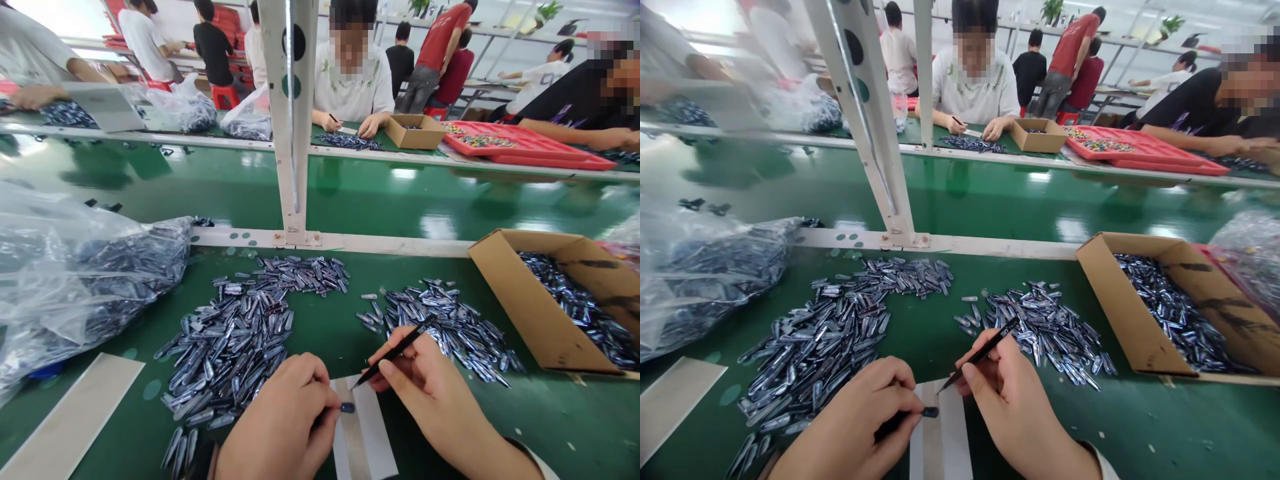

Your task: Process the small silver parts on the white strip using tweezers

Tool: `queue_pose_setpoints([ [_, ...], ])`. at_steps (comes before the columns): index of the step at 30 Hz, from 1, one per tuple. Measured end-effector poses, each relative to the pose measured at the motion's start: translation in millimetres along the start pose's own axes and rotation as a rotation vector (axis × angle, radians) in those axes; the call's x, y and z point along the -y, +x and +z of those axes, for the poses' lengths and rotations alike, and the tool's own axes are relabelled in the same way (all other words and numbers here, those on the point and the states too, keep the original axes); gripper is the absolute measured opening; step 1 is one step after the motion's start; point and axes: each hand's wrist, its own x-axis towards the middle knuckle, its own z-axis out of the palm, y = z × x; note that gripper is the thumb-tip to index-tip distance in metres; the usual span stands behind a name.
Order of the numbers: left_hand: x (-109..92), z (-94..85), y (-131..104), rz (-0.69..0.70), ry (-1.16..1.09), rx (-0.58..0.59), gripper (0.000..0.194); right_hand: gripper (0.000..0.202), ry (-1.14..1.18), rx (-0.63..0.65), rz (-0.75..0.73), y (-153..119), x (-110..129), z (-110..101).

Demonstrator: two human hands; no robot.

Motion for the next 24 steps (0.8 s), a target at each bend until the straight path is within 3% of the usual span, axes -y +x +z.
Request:
queue_pose_setpoints([
  [7,-0.3,2.7,-0.8,0.021,-0.024,-0.046,0.020,0.039,0.135,-0.073,0.025,-0.6,7.1,0.4],
  [15,-1.0,4.2,-1.1,0.031,-0.025,-0.073,0.022,0.029,0.032,0.047,-0.008,-10.9,0.3,4.3],
  [24,0.8,5.4,-0.6,0.032,-0.025,-0.062,0.021,0.031,0.000,0.072,-0.005,-9.9,-0.3,3.5],
])
